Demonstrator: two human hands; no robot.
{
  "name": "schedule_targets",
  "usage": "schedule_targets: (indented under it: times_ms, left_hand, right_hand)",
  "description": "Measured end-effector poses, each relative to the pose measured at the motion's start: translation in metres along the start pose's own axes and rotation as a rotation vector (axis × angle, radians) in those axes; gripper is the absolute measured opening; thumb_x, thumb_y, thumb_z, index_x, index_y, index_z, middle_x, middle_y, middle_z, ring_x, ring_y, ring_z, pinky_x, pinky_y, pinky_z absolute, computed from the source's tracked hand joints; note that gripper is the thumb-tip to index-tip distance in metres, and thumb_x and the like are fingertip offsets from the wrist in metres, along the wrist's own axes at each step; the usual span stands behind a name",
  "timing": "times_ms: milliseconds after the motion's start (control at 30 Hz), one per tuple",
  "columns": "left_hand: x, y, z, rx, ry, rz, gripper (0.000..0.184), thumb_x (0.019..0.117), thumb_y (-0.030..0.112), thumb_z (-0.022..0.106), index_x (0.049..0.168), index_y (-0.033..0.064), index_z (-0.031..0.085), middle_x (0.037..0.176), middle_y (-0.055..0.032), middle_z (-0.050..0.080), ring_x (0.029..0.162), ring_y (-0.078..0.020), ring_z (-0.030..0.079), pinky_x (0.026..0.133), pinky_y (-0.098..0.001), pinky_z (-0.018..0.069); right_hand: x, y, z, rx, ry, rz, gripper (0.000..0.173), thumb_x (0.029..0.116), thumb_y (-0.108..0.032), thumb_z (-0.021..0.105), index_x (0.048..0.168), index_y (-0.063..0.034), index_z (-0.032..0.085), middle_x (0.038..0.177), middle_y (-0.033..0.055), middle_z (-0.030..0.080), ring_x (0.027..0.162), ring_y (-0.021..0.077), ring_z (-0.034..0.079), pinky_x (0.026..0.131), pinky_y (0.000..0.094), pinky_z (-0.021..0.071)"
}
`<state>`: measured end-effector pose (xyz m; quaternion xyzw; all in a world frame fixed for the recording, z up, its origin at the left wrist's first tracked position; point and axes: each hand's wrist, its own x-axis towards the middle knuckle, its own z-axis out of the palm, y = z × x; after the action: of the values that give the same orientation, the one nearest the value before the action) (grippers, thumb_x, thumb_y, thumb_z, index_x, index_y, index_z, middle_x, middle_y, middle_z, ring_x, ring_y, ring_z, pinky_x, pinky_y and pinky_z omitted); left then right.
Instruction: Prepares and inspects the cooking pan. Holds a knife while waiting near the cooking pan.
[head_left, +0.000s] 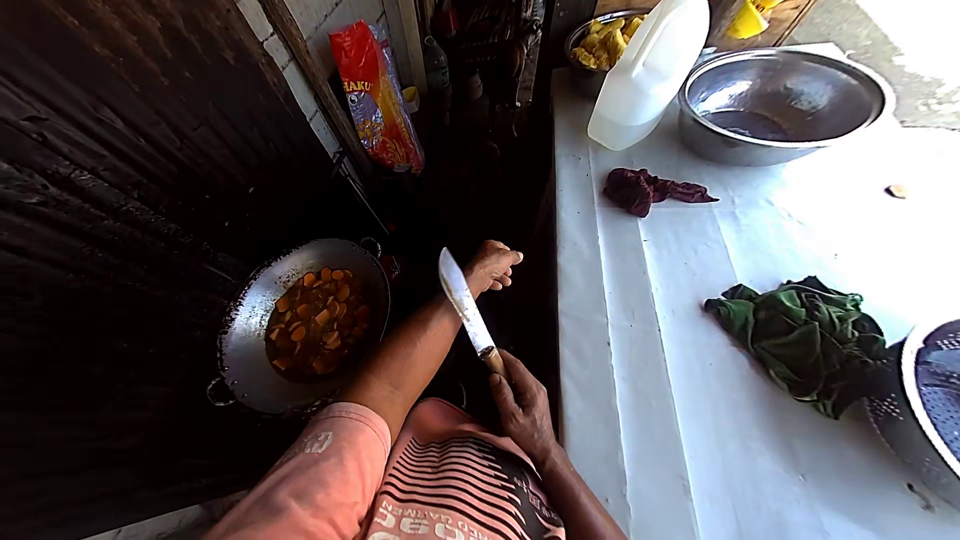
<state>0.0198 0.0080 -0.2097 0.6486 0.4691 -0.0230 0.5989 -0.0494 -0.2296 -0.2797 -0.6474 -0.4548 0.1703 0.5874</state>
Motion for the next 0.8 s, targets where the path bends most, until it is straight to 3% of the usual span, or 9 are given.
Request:
schedule_targets:
  times_ms: [100, 233, 367, 433, 533, 633, 700, 767, 800]
  left_hand:
    - [-0.002, 0.001, 0.003, -0.088, 0.011, -0.029, 0.045, 0.105, 0.035, 0.058, 0.141, 0.0089, 0.054, 0.115, -0.0196, 0.067, 0.092, -0.0277, 0.067, 0.078, -0.0422, 0.0547]
    - [-0.004, 0.004, 0.004, -0.189, 0.033, -0.066, 0.043, 0.1057, 0.035, 0.057, 0.139, 0.0084, 0.055, 0.112, -0.0171, 0.068, 0.087, -0.0244, 0.067, 0.075, -0.0391, 0.0553]
    - [-0.005, 0.002, 0.004, -0.27, 0.027, -0.093, 0.042, 0.106, 0.033, 0.056, 0.138, 0.0073, 0.054, 0.111, -0.0163, 0.067, 0.085, -0.0224, 0.067, 0.072, -0.0361, 0.055]
    - [-0.005, 0.002, 0.006, -0.32, 0.02, -0.115, 0.041, 0.1056, 0.033, 0.056, 0.137, 0.007, 0.054, 0.112, -0.0158, 0.067, 0.085, -0.0217, 0.067, 0.071, -0.0352, 0.0548]
    - [-0.006, 0.002, 0.01, -0.358, 0.045, -0.133, 0.042, 0.1048, 0.034, 0.057, 0.138, 0.0086, 0.054, 0.112, -0.0153, 0.069, 0.084, -0.0216, 0.068, 0.071, -0.0357, 0.056]
    - [-0.006, -0.003, 0.011, -0.145, 0.101, 0.012, 0.039, 0.1054, 0.028, 0.057, 0.137, 0.005, 0.055, 0.111, -0.0175, 0.067, 0.088, -0.0247, 0.066, 0.074, -0.0399, 0.055]
    - [-0.003, -0.009, 0.01, 0.169, 0.155, 0.218, 0.039, 0.1033, 0.021, 0.058, 0.135, -0.0016, 0.056, 0.117, -0.0232, 0.066, 0.1, -0.0313, 0.067, 0.087, -0.0482, 0.0558]
    - [-0.006, -0.012, 0.007, 0.461, 0.177, 0.336, 0.046, 0.1029, 0.024, 0.058, 0.142, 0.0005, 0.054, 0.126, -0.0247, 0.066, 0.118, -0.0366, 0.065, 0.102, -0.0569, 0.0505]
    - [-0.003, -0.016, 0.008, 0.559, 0.212, 0.381, 0.047, 0.1015, 0.028, 0.059, 0.142, 0.004, 0.056, 0.126, -0.0222, 0.067, 0.118, -0.0359, 0.066, 0.1, -0.0586, 0.0516]
  right_hand:
    - [-0.002, 0.004, 0.002, -0.085, 0.009, 0.005, 0.043, 0.1005, -0.025, 0.051, 0.131, 0.0001, 0.066, 0.11, 0.012, 0.074, 0.096, 0.0132, 0.07, 0.085, 0.0305, 0.058]
    - [-0.009, 0.0, 0.001, -0.017, -0.085, -0.081, 0.042, 0.1013, -0.027, 0.052, 0.13, -0.0006, 0.067, 0.105, 0.0114, 0.073, 0.092, 0.0131, 0.07, 0.082, 0.0297, 0.0581]
    - [0.0, 0.002, -0.004, 0.015, 0.022, 0.013, 0.042, 0.1017, -0.025, 0.051, 0.131, 0.002, 0.065, 0.111, 0.0113, 0.073, 0.094, 0.0075, 0.069, 0.084, 0.0247, 0.0567]
    - [0.0, 0.004, -0.002, -0.05, 0.044, 0.046, 0.042, 0.1012, -0.025, 0.051, 0.132, 0.0004, 0.065, 0.113, 0.0116, 0.073, 0.097, 0.0105, 0.07, 0.086, 0.0281, 0.0572]
    - [-0.008, 0.001, 0.001, -0.074, -0.045, -0.06, 0.042, 0.1017, -0.027, 0.051, 0.13, -0.0007, 0.067, 0.107, 0.0118, 0.074, 0.093, 0.0151, 0.071, 0.083, 0.0321, 0.0587]
    - [-0.008, -0.001, -0.006, -0.036, -0.094, -0.113, 0.042, 0.102, -0.029, 0.051, 0.129, -0.0018, 0.068, 0.105, 0.011, 0.074, 0.092, 0.0141, 0.07, 0.082, 0.0312, 0.0585]
    - [-0.001, 0.0, -0.015, -0.001, -0.026, -0.029, 0.042, 0.1015, -0.026, 0.051, 0.13, 0.0011, 0.066, 0.108, 0.0109, 0.074, 0.092, 0.01, 0.07, 0.082, 0.028, 0.0582]
    - [0.008, 0.003, -0.023, -0.047, 0.094, 0.115, 0.041, 0.1019, -0.025, 0.05, 0.131, 0.0, 0.065, 0.104, 0.0086, 0.073, 0.086, 0.0068, 0.068, 0.077, 0.0259, 0.0568]
    - [0.012, 0.005, -0.026, -0.1, 0.126, 0.168, 0.042, 0.1019, -0.026, 0.049, 0.132, -0.0012, 0.065, 0.107, 0.0095, 0.074, 0.09, 0.0088, 0.069, 0.08, 0.0282, 0.0569]
